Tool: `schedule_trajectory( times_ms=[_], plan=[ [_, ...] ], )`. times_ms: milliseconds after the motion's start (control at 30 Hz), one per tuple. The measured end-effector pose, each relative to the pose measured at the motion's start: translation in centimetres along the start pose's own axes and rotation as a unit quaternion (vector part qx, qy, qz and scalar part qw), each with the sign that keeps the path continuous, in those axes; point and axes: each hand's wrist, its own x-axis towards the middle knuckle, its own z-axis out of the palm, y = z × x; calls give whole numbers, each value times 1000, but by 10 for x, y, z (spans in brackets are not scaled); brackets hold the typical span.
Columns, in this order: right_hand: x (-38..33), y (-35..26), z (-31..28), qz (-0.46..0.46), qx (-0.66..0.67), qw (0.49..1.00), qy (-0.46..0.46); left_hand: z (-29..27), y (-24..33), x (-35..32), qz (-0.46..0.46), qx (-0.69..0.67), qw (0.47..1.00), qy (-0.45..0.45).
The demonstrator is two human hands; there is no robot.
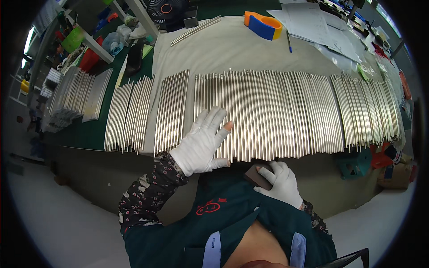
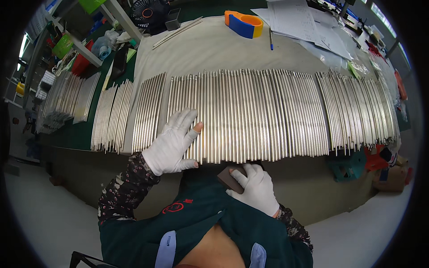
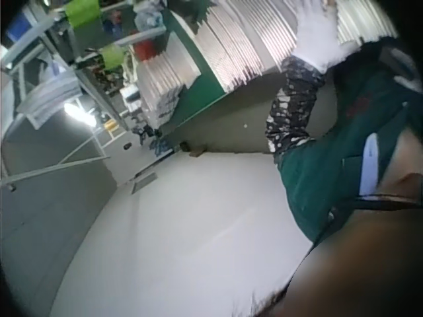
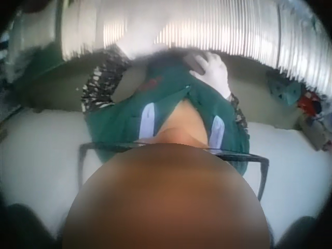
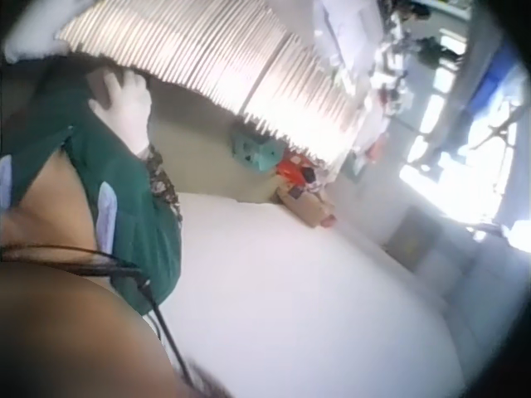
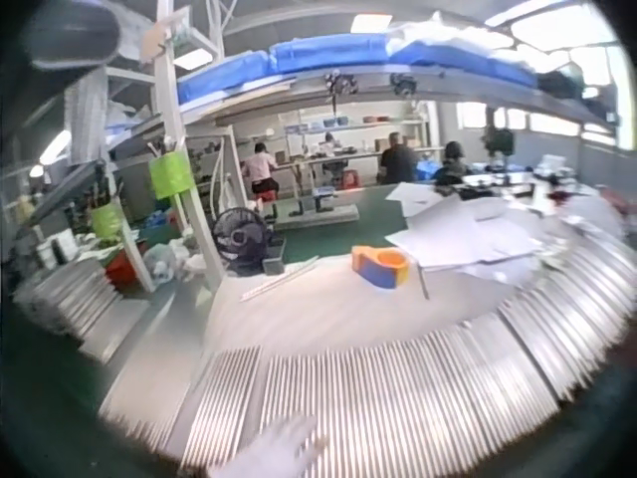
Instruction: Sanding and organizing metal rods on a workbench in a factory setting.
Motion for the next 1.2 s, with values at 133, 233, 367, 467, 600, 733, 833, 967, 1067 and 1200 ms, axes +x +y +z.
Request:
schedule_trajectory(
  times_ms=[133, 233, 367, 467, 600, 733, 833, 967, 1067, 1200],
  plan=[
    [0, 2, 0, 8, 2, 1000, 13, -3, 35, 16, 64, -72, 994, -44],
    [-1, 1, -4, 15, 11, 1000, -1, 2, 39, 24, 76, -80, 994, -21],
    [-2, 1, -2, -5, 2, 1000, 8, 10, 40, 23, 88, -79, 992, 37],
    [-4, 3, 1, -6, 2, 1000, -3, -12, 39, 29, 92, -86, 992, -28],
    [-8, 4, 1, 5, 5, 1000, -4, -41, -9, 71, 105, -83, 991, -26],
    [-7, 1, -4, 9, 21, 1000, 12, -28, -84, 107, -8, -53, 999, 6],
    [-8, -1, -7, 19, 27, 999, 19, -6, -106, 113, -26, -11, 1000, 11],
    [-13, 6, 0, 38, 50, 998, 12, 4, -109, 118, -2, -33, 998, 50],
    [-12, 5, -1, 27, 41, 999, 11, 3, -102, 119, 0, -63, 997, 40],
    [-12, 1, -1, 14, 24, 1000, 8, 8, -103, 122, 22, -18, 997, 74]
  ],
)
